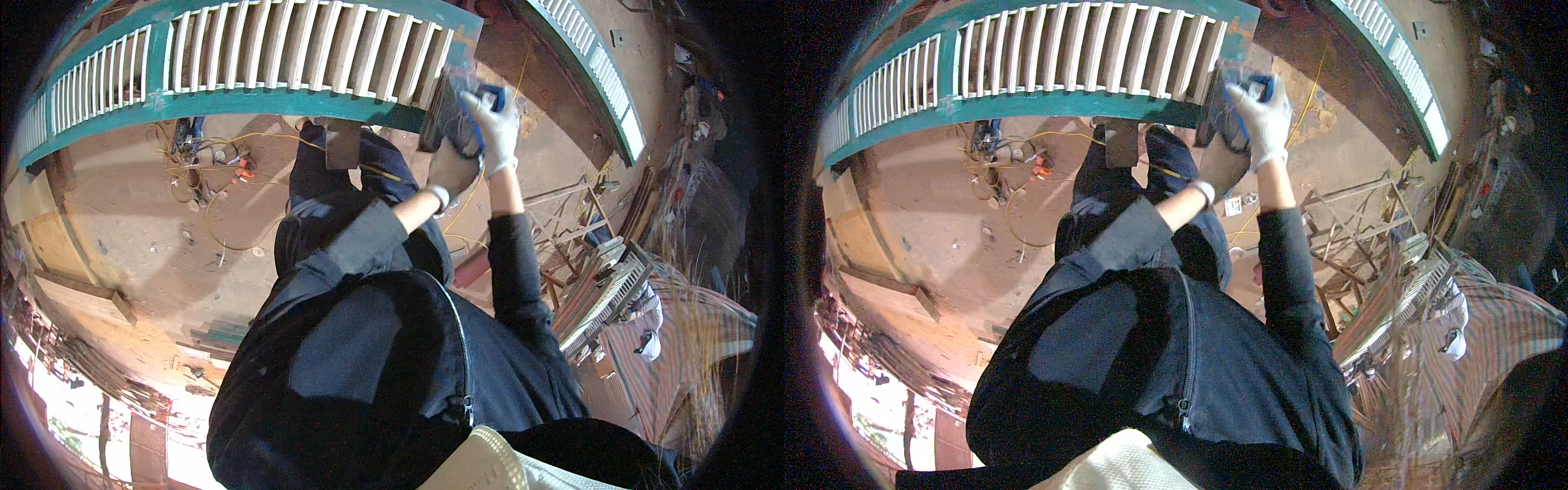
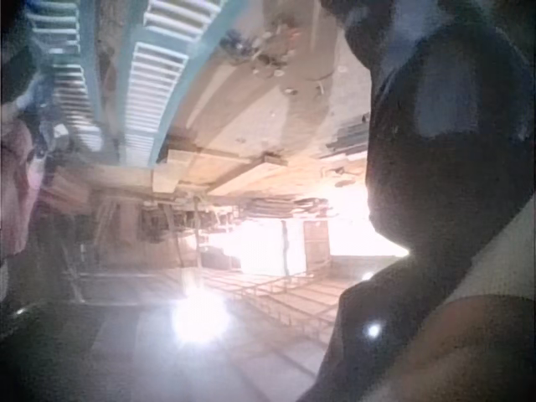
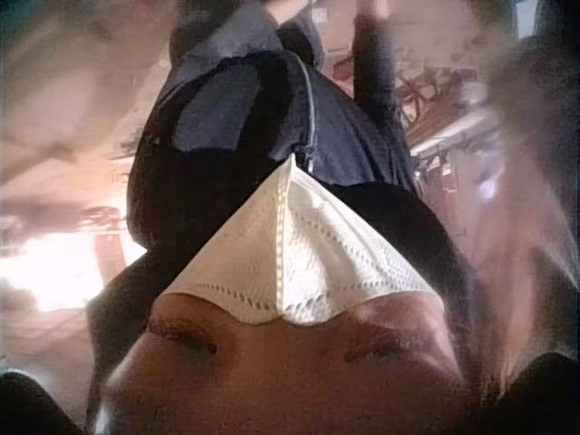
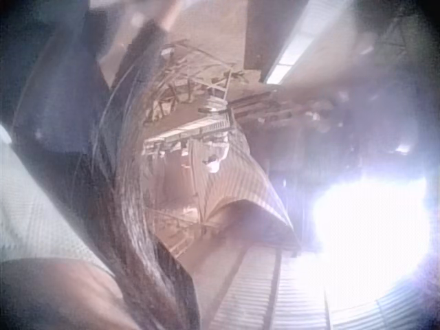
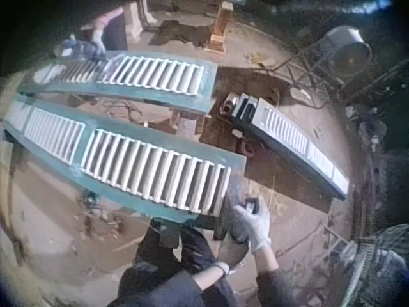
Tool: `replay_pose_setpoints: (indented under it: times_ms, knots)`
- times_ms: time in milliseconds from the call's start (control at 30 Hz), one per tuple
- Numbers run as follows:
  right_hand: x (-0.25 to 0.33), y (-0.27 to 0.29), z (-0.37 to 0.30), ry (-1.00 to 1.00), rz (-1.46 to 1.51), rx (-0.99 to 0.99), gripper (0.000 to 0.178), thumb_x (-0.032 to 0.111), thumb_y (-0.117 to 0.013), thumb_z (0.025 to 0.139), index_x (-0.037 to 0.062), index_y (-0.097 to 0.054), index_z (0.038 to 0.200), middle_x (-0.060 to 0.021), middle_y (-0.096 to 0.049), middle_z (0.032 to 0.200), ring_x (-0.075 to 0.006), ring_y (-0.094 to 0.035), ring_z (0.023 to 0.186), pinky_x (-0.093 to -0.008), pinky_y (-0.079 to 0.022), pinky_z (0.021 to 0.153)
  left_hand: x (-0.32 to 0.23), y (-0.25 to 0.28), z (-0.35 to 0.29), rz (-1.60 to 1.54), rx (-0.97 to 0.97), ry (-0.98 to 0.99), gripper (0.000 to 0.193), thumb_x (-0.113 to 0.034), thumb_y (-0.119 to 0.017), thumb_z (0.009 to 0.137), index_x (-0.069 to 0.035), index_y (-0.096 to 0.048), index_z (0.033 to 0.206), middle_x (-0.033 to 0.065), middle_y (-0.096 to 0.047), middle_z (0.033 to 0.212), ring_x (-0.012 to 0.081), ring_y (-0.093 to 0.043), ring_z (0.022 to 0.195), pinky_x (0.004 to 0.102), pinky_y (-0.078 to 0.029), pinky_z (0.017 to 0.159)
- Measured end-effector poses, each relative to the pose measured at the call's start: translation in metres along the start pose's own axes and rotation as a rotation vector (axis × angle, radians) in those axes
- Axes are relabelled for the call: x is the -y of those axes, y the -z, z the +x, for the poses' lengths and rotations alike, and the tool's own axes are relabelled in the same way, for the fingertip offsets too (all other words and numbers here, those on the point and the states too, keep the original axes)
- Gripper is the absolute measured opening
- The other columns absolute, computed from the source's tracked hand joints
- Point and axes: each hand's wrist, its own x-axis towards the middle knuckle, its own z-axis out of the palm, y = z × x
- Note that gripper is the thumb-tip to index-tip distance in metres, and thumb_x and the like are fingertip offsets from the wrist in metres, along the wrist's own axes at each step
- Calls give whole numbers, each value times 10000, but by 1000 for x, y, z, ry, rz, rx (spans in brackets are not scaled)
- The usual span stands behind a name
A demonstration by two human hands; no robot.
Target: The person uses an electric sander to smooth the surface of a green wooden slatted frame. They move the sander along the frame's edges and slats, then set the tool down on the floor.
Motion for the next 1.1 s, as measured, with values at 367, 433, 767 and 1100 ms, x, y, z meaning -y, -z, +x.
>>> replay_pose_setpoints:
  times_ms: [367,433,767,1100]
  knots:
    - [-1,8,-6,-16,-50,76,403,318,-803,710,21,-608,900,-89,-626,781,-187,-567,710,-340,-473,665,13,-20,-12,-122,-35,114,469,-308,-706,781,-17,-579,1125,226,-659,1086,390,-621,1041,415,-485,854]
    - [-8,14,-20,12,-104,97,387,308,-801,715,28,-603,895,-65,-599,744,-163,-535,679,-321,-462,641,5,-14,-32,-107,-48,153,454,-287,-709,773,-16,-583,1115,226,-662,1078,380,-629,1027,410,-487,842]
    - [9,8,-53,-124,-105,261,438,327,-807,687,14,-597,911,-80,-626,755,-196,-578,696,-343,-474,668,58,-24,-60,-215,-20,-108,367,-196,-713,812,11,-580,1084,189,-675,1060,322,-645,1002,390,-493,861]
    - [-31,17,-54,-117,-65,-3,363,259,-806,732,25,-535,791,-18,-522,661,-108,-445,627,-287,-411,575,13,3,-58,-88,170,203,402,-169,-688,772,33,-547,1089,234,-670,1023,357,-646,1007,408,-501,861]
